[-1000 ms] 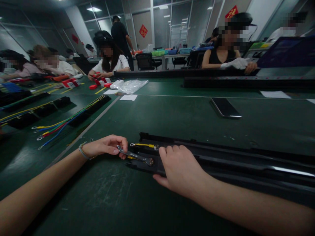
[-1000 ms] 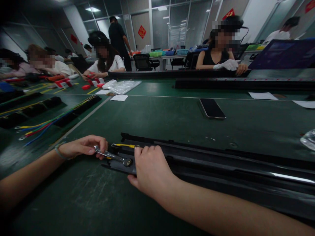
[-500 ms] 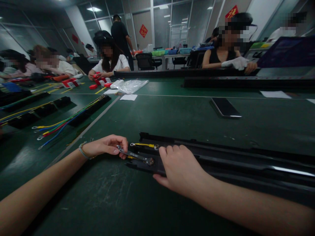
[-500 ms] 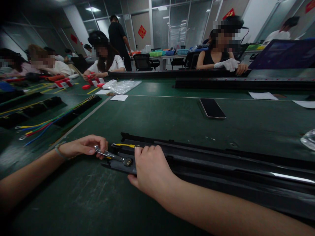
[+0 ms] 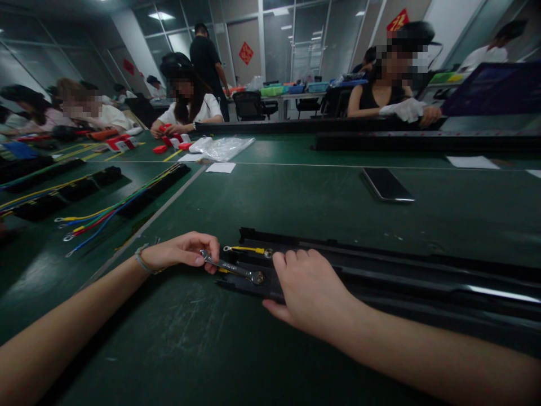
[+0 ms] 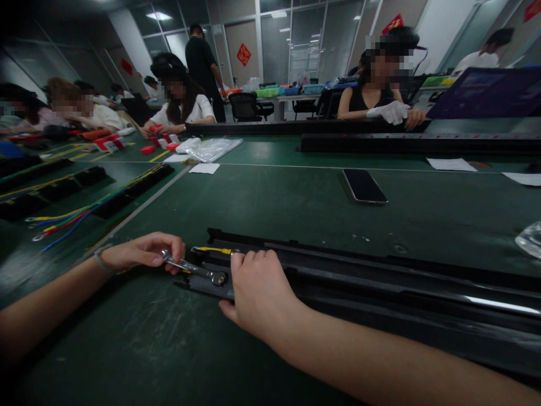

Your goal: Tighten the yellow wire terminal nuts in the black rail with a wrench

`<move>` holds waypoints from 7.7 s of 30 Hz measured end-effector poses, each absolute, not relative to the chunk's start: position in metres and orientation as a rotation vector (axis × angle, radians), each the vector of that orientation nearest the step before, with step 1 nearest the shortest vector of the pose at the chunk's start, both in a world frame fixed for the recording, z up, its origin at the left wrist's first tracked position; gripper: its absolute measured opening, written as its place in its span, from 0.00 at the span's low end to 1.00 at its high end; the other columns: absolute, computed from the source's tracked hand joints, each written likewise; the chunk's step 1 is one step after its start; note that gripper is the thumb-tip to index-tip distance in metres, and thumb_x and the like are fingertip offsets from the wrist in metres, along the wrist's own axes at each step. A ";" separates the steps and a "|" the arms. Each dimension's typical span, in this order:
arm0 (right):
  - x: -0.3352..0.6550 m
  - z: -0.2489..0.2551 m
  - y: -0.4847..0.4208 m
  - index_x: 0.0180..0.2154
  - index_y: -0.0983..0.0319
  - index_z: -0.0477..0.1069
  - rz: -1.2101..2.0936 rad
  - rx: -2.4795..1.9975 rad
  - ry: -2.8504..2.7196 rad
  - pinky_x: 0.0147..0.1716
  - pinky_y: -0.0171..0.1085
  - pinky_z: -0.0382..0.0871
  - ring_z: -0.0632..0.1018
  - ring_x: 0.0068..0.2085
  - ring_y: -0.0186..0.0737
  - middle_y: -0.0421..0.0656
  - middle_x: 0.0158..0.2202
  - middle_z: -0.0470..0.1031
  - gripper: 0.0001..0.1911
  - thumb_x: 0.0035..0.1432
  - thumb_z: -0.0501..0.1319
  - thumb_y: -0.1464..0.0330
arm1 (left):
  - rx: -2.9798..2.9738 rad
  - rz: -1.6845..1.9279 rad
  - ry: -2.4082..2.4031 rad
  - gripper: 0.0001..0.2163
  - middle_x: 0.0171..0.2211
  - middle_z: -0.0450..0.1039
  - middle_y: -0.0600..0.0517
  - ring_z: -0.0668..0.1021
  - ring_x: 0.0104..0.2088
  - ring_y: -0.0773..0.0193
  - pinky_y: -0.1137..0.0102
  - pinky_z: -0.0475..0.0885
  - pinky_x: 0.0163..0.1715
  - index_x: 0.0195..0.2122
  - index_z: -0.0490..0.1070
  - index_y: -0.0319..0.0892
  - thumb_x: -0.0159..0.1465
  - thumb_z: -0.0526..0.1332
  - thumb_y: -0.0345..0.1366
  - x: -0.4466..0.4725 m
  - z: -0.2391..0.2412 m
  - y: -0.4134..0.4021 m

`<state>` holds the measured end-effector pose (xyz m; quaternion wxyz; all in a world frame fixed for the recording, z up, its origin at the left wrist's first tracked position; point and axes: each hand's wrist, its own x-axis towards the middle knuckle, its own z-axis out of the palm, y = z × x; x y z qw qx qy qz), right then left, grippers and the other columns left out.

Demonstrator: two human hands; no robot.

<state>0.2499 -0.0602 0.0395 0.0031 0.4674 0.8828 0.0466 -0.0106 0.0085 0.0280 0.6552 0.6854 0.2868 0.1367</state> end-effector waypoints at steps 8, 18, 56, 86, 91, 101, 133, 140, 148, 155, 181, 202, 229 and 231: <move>0.250 0.040 -0.060 0.36 0.66 0.65 0.144 1.463 2.773 0.27 0.41 0.60 0.70 0.29 0.45 0.49 0.28 0.69 0.25 0.46 0.52 0.51 | 1.535 0.306 0.640 0.10 0.29 0.69 0.50 0.70 0.31 0.63 0.71 0.65 0.32 0.34 0.69 0.37 0.55 0.61 0.38 -0.011 0.028 0.009; 0.249 0.040 -0.060 0.35 0.66 0.65 0.161 1.475 2.765 0.27 0.41 0.59 0.70 0.29 0.45 0.49 0.28 0.69 0.24 0.46 0.52 0.51 | 1.531 0.313 0.654 0.10 0.28 0.69 0.50 0.70 0.31 0.63 0.71 0.65 0.32 0.34 0.69 0.36 0.55 0.61 0.38 -0.010 0.029 0.007; 0.250 0.037 -0.061 0.35 0.65 0.65 0.199 1.470 2.786 0.26 0.41 0.59 0.69 0.28 0.45 0.48 0.27 0.69 0.24 0.45 0.52 0.51 | 1.545 0.301 0.647 0.10 0.29 0.69 0.51 0.71 0.31 0.65 0.72 0.65 0.32 0.35 0.69 0.37 0.55 0.61 0.37 -0.011 0.027 0.008; 0.249 0.041 -0.061 0.35 0.66 0.65 0.162 1.454 2.760 0.27 0.41 0.59 0.70 0.29 0.45 0.49 0.28 0.69 0.24 0.46 0.52 0.51 | 1.559 0.307 0.644 0.10 0.29 0.69 0.49 0.71 0.31 0.63 0.70 0.66 0.32 0.34 0.69 0.37 0.55 0.61 0.38 -0.011 0.027 0.008; 0.250 0.039 -0.061 0.35 0.65 0.64 0.176 1.470 2.767 0.28 0.41 0.59 0.70 0.29 0.44 0.48 0.28 0.69 0.23 0.46 0.52 0.52 | 1.563 0.316 0.638 0.10 0.29 0.70 0.49 0.71 0.31 0.62 0.69 0.67 0.32 0.34 0.69 0.37 0.54 0.61 0.38 -0.012 0.026 0.009; 0.250 0.039 -0.061 0.35 0.65 0.65 0.162 1.468 2.775 0.27 0.41 0.60 0.70 0.29 0.45 0.48 0.27 0.69 0.24 0.46 0.52 0.51 | 1.581 0.309 0.581 0.11 0.28 0.69 0.48 0.72 0.32 0.59 0.66 0.67 0.33 0.33 0.68 0.37 0.53 0.62 0.39 -0.015 0.024 0.010; 0.250 0.038 -0.061 0.35 0.65 0.65 0.196 1.460 2.778 0.27 0.41 0.59 0.70 0.29 0.45 0.48 0.27 0.68 0.24 0.46 0.52 0.51 | 1.303 0.521 0.592 0.13 0.22 0.67 0.53 0.73 0.27 0.64 0.72 0.67 0.29 0.32 0.64 0.36 0.52 0.65 0.38 -0.011 0.015 0.011; 0.250 0.036 -0.061 0.35 0.65 0.65 0.209 1.460 2.777 0.27 0.41 0.59 0.70 0.29 0.45 0.48 0.27 0.68 0.24 0.46 0.51 0.51 | 1.286 0.488 0.540 0.12 0.22 0.71 0.52 0.74 0.30 0.62 0.71 0.67 0.31 0.32 0.65 0.36 0.52 0.65 0.36 -0.014 0.015 0.013; 0.251 0.037 -0.060 0.35 0.65 0.65 0.208 1.459 2.781 0.27 0.41 0.59 0.69 0.28 0.45 0.48 0.27 0.69 0.25 0.46 0.51 0.51 | 1.235 0.228 0.453 0.12 0.27 0.75 0.47 0.77 0.29 0.58 0.70 0.70 0.26 0.28 0.65 0.38 0.47 0.68 0.33 -0.017 0.021 0.010; 0.250 0.037 -0.060 0.35 0.65 0.65 0.205 1.463 2.781 0.27 0.40 0.59 0.69 0.28 0.44 0.48 0.27 0.69 0.24 0.46 0.52 0.51 | 1.222 0.233 0.477 0.12 0.26 0.75 0.47 0.77 0.28 0.59 0.69 0.70 0.27 0.28 0.65 0.38 0.47 0.68 0.32 -0.017 0.020 0.010; 0.250 0.038 -0.060 0.36 0.65 0.65 0.174 1.465 2.775 0.28 0.41 0.59 0.70 0.29 0.45 0.49 0.28 0.69 0.25 0.46 0.51 0.51 | 1.137 0.232 0.489 0.12 0.22 0.75 0.51 0.77 0.24 0.61 0.72 0.70 0.22 0.29 0.65 0.39 0.48 0.68 0.31 -0.023 0.016 0.009; 0.249 0.039 -0.061 0.35 0.65 0.65 0.176 1.475 2.766 0.28 0.41 0.59 0.70 0.30 0.45 0.49 0.28 0.69 0.24 0.46 0.52 0.51 | 1.169 0.585 0.603 0.08 0.22 0.71 0.52 0.76 0.27 0.65 0.75 0.70 0.26 0.36 0.67 0.36 0.56 0.62 0.31 -0.014 0.013 0.015; 0.251 0.038 -0.061 0.35 0.65 0.65 0.176 1.467 2.779 0.29 0.42 0.60 0.70 0.30 0.45 0.49 0.29 0.69 0.24 0.46 0.52 0.51 | 1.177 0.439 0.549 0.08 0.20 0.73 0.52 0.77 0.26 0.62 0.72 0.71 0.26 0.31 0.67 0.36 0.53 0.64 0.33 -0.018 0.016 0.012; 0.251 0.038 -0.061 0.35 0.65 0.65 0.182 1.470 2.784 0.29 0.42 0.60 0.70 0.30 0.45 0.49 0.29 0.69 0.24 0.46 0.52 0.51 | 1.171 0.490 0.567 0.08 0.21 0.72 0.52 0.76 0.26 0.63 0.73 0.71 0.26 0.33 0.67 0.36 0.55 0.63 0.33 -0.018 0.014 0.014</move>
